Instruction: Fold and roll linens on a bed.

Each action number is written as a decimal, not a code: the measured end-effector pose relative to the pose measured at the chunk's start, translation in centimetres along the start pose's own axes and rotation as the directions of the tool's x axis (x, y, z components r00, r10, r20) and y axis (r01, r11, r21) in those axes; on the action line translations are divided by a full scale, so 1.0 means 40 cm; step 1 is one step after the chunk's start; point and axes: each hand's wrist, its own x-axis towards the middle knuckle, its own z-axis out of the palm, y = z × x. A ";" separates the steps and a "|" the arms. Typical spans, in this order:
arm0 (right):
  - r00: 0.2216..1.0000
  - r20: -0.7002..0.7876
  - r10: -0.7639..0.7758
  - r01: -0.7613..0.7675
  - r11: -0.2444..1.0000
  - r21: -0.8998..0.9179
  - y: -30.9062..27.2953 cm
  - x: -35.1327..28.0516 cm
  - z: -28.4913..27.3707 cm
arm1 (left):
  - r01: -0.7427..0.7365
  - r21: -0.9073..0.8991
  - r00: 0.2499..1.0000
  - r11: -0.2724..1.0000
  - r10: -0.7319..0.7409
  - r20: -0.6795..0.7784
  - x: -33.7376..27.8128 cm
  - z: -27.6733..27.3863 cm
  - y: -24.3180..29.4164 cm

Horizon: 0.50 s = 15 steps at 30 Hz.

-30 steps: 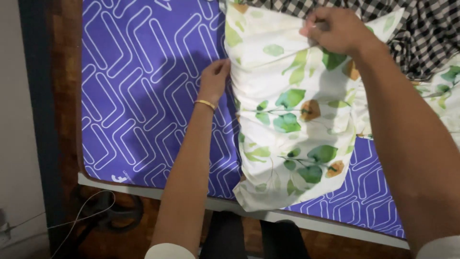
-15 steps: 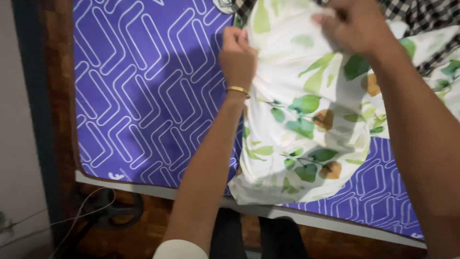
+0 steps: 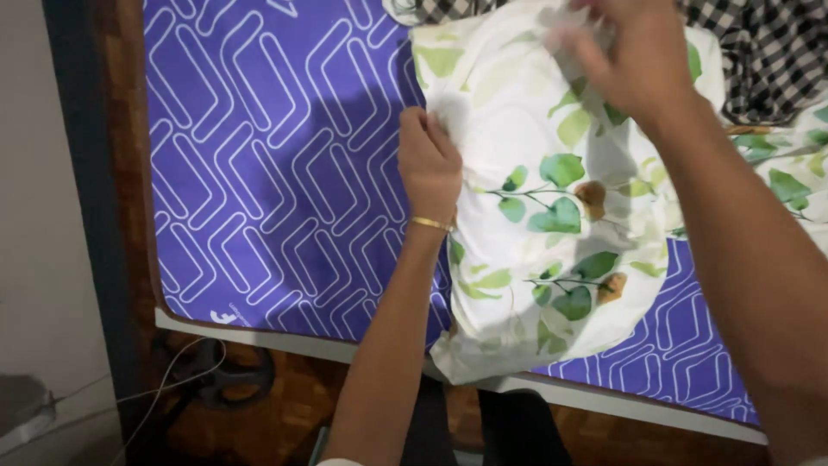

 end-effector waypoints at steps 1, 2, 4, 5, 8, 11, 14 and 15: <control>0.978 0.207 0.000 -0.016 0.997 0.080 -0.006 -0.012 -0.016 | 0.015 -0.014 1.000 1.000 -0.015 -0.011 -0.001 0.004 -0.008; 0.977 0.213 -0.002 -0.016 0.997 0.081 -0.020 -0.015 0.001 | 0.021 -0.014 1.000 1.000 -0.021 -0.011 -0.001 0.009 -0.012; 0.972 0.112 -0.205 0.212 0.975 -0.062 -0.046 -0.030 0.028 | 0.036 -0.153 0.999 0.988 -0.030 0.046 -0.005 0.023 -0.014; 0.972 0.114 -0.204 0.212 0.975 -0.065 -0.062 -0.025 0.027 | 0.037 -0.156 0.998 0.987 -0.030 0.047 -0.011 0.034 -0.018; 0.982 0.000 -0.187 0.187 0.982 -0.001 -0.118 -0.010 0.031 | 0.133 -0.376 0.987 0.917 -0.087 0.137 -0.007 0.049 -0.022; 0.987 -0.056 -0.148 0.152 0.985 0.086 -0.182 -0.042 0.015 | 0.167 -0.410 0.984 0.897 -0.127 0.124 0.002 0.067 -0.028; 0.923 0.358 -0.143 0.090 0.983 0.160 -0.236 -0.075 -0.009 | 0.166 -0.347 0.986 0.923 -0.150 0.071 -0.003 0.083 -0.063; 0.937 0.334 -0.097 0.085 0.995 0.049 -0.223 -0.082 -0.016 | 0.189 -0.420 0.982 0.888 -0.160 0.103 -0.011 0.093 -0.057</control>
